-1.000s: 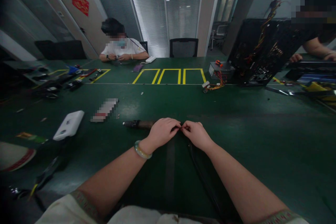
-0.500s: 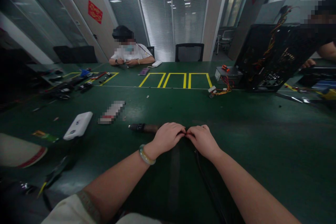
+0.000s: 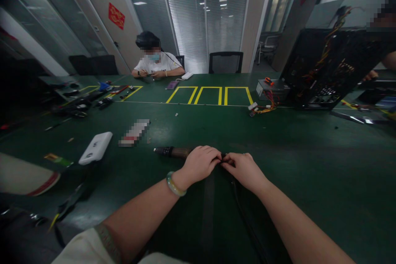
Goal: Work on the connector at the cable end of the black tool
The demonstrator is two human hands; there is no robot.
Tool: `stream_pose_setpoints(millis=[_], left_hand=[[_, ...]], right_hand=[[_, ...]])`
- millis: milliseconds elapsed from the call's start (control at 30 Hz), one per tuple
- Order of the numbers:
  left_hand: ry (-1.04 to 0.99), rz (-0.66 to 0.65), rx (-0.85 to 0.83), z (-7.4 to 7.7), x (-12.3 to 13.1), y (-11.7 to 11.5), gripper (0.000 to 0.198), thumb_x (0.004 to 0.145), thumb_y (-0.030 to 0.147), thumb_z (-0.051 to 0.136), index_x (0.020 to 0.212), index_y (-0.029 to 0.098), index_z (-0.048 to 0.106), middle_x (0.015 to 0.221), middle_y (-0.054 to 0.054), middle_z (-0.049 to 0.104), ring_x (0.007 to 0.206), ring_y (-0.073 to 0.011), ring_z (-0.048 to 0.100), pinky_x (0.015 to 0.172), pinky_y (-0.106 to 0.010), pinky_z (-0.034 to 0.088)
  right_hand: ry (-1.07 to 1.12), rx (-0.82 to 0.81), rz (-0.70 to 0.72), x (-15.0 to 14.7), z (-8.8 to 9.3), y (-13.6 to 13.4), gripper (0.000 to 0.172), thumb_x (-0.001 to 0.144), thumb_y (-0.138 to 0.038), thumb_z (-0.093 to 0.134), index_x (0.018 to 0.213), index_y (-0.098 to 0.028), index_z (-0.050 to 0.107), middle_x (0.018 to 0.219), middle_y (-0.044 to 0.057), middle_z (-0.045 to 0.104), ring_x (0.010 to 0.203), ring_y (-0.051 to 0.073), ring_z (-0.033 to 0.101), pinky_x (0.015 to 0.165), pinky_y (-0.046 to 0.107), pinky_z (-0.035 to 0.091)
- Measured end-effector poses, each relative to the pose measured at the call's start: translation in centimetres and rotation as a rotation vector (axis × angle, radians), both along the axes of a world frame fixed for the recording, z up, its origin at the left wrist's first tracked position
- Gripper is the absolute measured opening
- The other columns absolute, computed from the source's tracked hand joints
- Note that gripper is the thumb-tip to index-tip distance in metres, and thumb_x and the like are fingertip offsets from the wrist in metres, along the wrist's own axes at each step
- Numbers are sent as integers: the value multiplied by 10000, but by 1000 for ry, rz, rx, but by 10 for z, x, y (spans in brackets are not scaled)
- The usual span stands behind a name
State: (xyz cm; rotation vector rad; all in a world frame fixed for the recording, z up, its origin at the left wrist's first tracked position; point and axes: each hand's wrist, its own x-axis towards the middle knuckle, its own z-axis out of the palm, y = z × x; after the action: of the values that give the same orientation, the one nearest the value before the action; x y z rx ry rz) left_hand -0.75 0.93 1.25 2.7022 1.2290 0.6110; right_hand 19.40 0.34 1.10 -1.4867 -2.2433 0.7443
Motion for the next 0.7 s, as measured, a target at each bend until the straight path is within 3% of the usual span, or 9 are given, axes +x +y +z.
stream_pose_setpoints(millis=[300, 500, 700], left_hand=[[-1, -24, 5, 1, -2, 1, 83, 938, 239, 550, 1001, 234, 603, 1031, 9, 658, 994, -183, 581, 877, -348, 432], [-26, 5, 4, -3, -1, 2, 149, 908, 247, 598, 1052, 220, 570, 1079, -5, 642, 1017, -182, 585, 895, -343, 444], [-53, 7, 5, -6, -1, 3, 111, 902, 242, 601, 1004, 206, 576, 1080, -23, 640, 1031, -202, 583, 901, -363, 450]], right_hand=[[56, 42, 13, 2, -5, 2, 152, 906, -345, 550, 856, -256, 662, 773, -33, 692, 685, 165, 611, 781, 328, 388], [114, -11, 8, 5, -10, 6, 187, 893, -357, 549, 826, -220, 658, 720, -25, 672, 638, 145, 580, 637, 265, 378], [181, -18, 14, 5, -10, 5, 181, 884, -337, 543, 830, -204, 654, 732, -15, 678, 660, 142, 601, 628, 248, 390]])
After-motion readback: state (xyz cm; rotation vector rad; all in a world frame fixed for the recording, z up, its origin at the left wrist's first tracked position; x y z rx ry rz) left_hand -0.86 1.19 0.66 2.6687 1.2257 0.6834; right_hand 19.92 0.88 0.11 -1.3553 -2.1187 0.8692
